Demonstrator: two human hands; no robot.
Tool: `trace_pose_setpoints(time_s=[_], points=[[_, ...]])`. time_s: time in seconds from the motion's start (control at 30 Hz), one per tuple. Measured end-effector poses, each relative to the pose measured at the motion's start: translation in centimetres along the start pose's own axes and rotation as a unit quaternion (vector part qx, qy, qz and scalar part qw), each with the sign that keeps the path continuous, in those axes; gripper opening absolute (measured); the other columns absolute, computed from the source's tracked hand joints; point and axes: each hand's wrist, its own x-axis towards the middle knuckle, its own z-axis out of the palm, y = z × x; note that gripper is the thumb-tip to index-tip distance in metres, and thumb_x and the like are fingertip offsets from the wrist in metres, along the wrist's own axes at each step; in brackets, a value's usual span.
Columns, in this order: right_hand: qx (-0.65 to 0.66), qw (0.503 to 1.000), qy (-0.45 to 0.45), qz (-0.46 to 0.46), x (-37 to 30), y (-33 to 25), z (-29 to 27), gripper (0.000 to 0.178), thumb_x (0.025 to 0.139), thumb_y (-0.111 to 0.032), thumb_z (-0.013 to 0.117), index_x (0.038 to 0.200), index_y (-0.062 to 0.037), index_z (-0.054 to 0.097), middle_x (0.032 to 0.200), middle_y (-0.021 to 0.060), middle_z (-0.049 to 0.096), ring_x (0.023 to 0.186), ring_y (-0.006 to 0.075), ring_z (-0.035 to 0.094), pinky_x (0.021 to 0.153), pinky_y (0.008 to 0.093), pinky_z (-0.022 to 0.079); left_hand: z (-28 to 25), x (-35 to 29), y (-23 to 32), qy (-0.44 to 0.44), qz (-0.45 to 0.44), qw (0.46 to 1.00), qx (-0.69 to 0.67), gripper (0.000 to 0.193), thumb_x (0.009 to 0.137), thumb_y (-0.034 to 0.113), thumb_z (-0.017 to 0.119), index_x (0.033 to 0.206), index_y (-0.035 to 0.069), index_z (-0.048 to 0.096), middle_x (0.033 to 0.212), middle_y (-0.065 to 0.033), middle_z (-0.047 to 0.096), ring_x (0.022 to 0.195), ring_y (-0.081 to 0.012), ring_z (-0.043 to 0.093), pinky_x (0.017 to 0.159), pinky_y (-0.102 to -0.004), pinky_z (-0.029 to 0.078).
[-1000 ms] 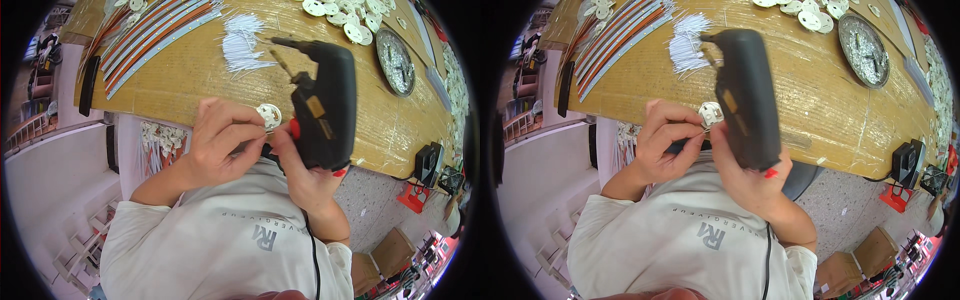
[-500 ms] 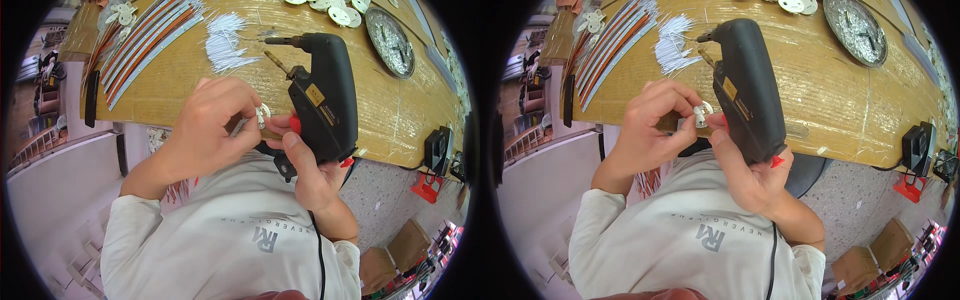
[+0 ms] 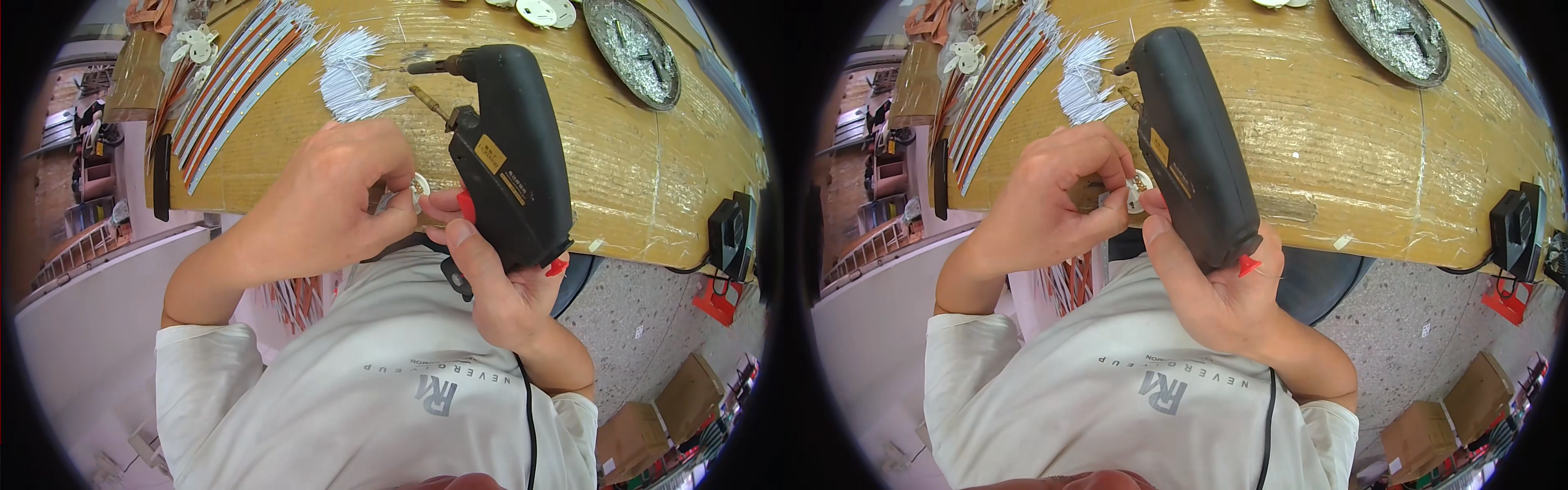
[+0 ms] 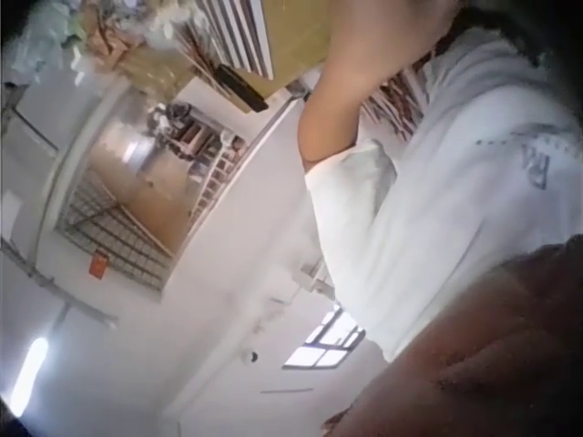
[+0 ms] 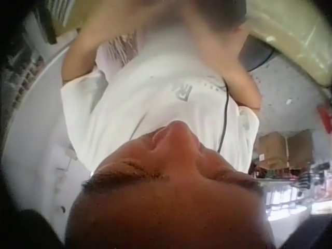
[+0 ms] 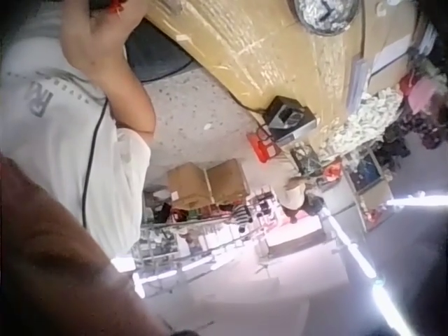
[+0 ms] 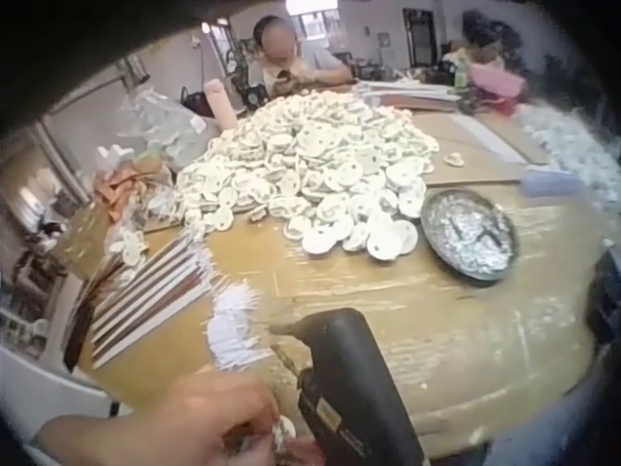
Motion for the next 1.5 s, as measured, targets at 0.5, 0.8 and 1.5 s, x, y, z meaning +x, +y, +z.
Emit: trace_pose_setpoints(time_s=[0.5,0.8,1.5], points=[[0.084,0.995,0.053,-0.022,-0.1,-2.2,-2.1,0.057,0.105,-0.024,0.052,0.149,0.0108,0.04,0.125,0.0361,0.066,0.117,0.0492,0.07,0.102,0.0525,0.061,-1.1,1.5,0.5,-0.076,-0.033,0.996,-0.027,0.012,0.077,-0.006,0.069,0.079,-0.003,0.058,0.084,-0.0118,0.065,0.075,-0.0255,0.065,0.066,-0.0354,0.051],[0.06,0.996,0.059,-0.034,-0.3,-2.4,-3.8,0.06,0.106,-0.028,0.052,0.148,0.014,0.039,0.119,0.0365,0.068,0.11,0.0483,0.073,0.098,0.0521,0.062,-1.6,2.5,0.9,-0.114,-0.044,0.992,0.006,0.012,0.076,-0.005,0.069,0.077,-0.002,0.057,0.084,-0.0116,0.065,0.075,-0.0254,0.065,0.067,-0.0353,0.051],[-0.093,0.995,-0.03,0.017,-3.9,-2.5,-6.5,0.06,0.095,-0.026,0.069,0.141,0.009,0.056,0.112,0.021,0.074,0.085,0.0271,0.074,0.084,0.041,0.057,-0.9,1.5,1.2,-0.064,-0.023,0.998,-0.005,0.011,0.078,-0.003,0.071,0.079,0.0,0.061,0.089,-0.011,0.069,0.078,-0.0229,0.066,0.07,-0.0327,0.051]])
